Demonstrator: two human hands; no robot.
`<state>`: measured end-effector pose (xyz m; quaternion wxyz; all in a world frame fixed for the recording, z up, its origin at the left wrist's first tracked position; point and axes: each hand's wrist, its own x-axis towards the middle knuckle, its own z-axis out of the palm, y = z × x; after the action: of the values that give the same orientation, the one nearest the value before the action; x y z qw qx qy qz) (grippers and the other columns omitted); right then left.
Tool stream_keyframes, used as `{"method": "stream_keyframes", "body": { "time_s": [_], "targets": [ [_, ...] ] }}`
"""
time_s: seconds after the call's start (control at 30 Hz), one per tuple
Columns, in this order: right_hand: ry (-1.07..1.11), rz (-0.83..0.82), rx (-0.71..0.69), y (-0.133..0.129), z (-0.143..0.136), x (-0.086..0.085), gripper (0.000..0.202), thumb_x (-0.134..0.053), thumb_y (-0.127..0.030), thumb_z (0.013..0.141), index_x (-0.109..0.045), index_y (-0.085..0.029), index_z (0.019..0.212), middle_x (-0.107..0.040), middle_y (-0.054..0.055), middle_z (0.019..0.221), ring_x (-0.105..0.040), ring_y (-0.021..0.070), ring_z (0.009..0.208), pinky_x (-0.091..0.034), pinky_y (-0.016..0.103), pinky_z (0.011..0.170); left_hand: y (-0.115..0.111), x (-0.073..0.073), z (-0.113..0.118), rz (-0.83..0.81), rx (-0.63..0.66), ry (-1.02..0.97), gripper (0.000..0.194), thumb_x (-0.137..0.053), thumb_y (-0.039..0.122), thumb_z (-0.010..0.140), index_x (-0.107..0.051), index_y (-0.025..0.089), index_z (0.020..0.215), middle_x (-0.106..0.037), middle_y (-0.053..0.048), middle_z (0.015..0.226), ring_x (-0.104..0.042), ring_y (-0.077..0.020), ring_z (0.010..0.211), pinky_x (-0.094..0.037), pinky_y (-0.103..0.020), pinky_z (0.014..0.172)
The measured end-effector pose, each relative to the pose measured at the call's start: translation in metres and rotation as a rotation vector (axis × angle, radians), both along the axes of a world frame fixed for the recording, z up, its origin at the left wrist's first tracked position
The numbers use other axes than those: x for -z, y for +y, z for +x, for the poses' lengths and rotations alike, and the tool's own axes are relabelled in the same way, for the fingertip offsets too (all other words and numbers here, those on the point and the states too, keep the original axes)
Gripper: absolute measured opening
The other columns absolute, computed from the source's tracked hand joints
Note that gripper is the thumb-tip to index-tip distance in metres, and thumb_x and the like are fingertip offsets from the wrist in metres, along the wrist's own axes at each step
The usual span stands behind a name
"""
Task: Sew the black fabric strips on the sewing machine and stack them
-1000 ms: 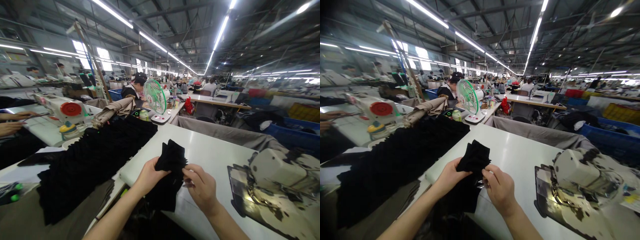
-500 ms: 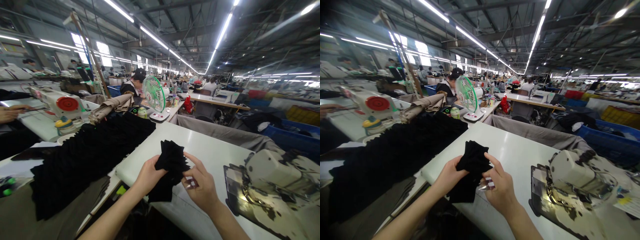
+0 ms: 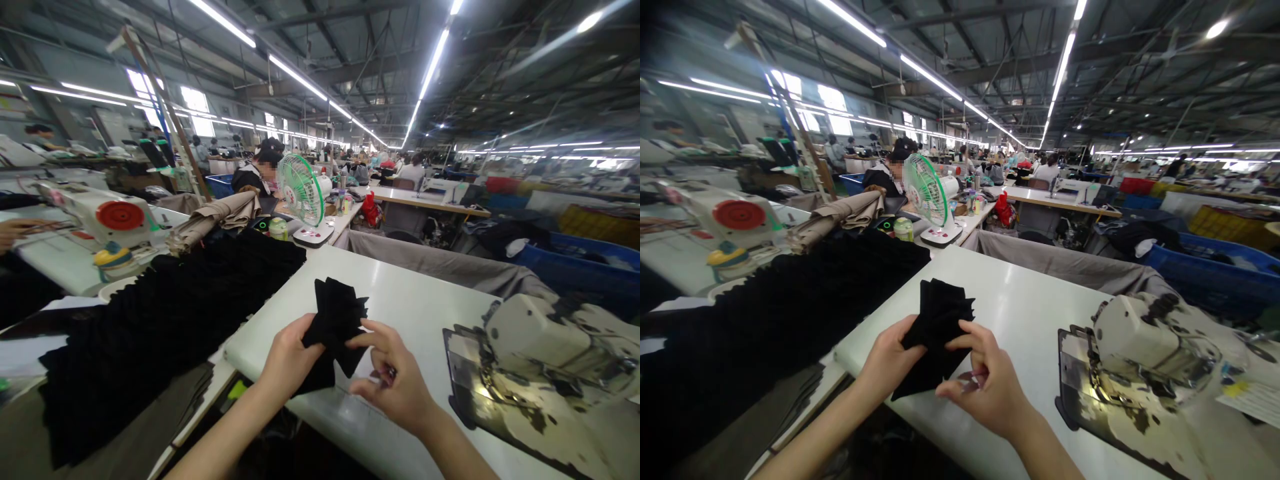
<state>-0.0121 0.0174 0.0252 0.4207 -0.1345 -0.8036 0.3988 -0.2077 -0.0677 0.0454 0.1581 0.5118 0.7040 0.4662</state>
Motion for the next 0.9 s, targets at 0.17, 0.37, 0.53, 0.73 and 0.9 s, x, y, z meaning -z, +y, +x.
{"method": "stream_keyframes", "body": {
  "time_s": [0.17, 0.37, 0.53, 0.73, 0.9],
  "targets": [
    [0.049, -0.009, 0.088, 0.000, -0.007, -0.008, 0.044, -0.057, -0.023, 0.098, -0.045, -0.032, 0.139, -0.069, -0.004, 0.083, -0.046, 0.0078, 0.052, -0.043, 0.019, 0.051, -0.004, -0.001, 0.000, 0.043, 0.043, 0.100, 0.027, -0.054, 0.010, 0.070, -0.070, 0.022, 0.089, -0.072, 0.002, 0.082, -0.066, -0.0181, 0.077, -0.048, -0.025, 0.070],
    [0.048, 0.122, 0.149, 0.004, -0.010, -0.012, 0.012, -0.062, -0.022, 0.096, -0.065, -0.025, 0.107, -0.061, -0.001, 0.080, -0.052, 0.0094, 0.056, -0.045, 0.020, 0.049, -0.009, 0.004, -0.007, 0.151, 0.053, 0.227, 0.040, -0.055, 0.008, 0.075, -0.072, 0.024, 0.108, -0.077, 0.000, 0.100, -0.072, -0.0202, 0.091, -0.055, -0.027, 0.083],
    [0.040, 0.365, 0.188, 0.010, -0.007, -0.024, 0.008, -0.065, -0.016, 0.091, -0.069, -0.021, 0.096, -0.050, 0.015, 0.141, -0.054, 0.0084, 0.063, -0.051, 0.025, 0.053, -0.013, 0.002, -0.019, 0.236, 0.174, 0.334, 0.056, -0.055, 0.006, 0.080, -0.063, 0.029, 0.130, -0.074, 0.000, 0.120, -0.071, -0.0194, 0.107, -0.055, -0.028, 0.095],
    [0.021, 0.351, 0.007, 0.017, -0.009, -0.031, 0.012, -0.064, -0.013, 0.092, -0.067, -0.022, 0.099, -0.066, 0.009, 0.119, -0.064, 0.0109, 0.070, -0.051, 0.022, 0.056, -0.018, -0.002, -0.028, 0.310, 0.199, 0.524, 0.058, -0.054, 0.005, 0.085, -0.057, 0.030, 0.137, -0.074, -0.001, 0.117, -0.073, -0.0190, 0.101, -0.059, -0.027, 0.088],
    [0.079, 0.240, 0.015, 0.012, -0.015, -0.024, 0.018, -0.074, -0.027, 0.088, -0.062, -0.025, 0.101, -0.069, 0.003, 0.098, -0.051, 0.0088, 0.054, -0.043, 0.022, 0.047, -0.025, -0.003, -0.035, 0.366, 0.161, 0.718, 0.063, -0.049, 0.001, 0.084, -0.052, 0.027, 0.141, -0.073, -0.005, 0.119, -0.072, -0.0206, 0.103, -0.059, -0.031, 0.088]
  ]
}}
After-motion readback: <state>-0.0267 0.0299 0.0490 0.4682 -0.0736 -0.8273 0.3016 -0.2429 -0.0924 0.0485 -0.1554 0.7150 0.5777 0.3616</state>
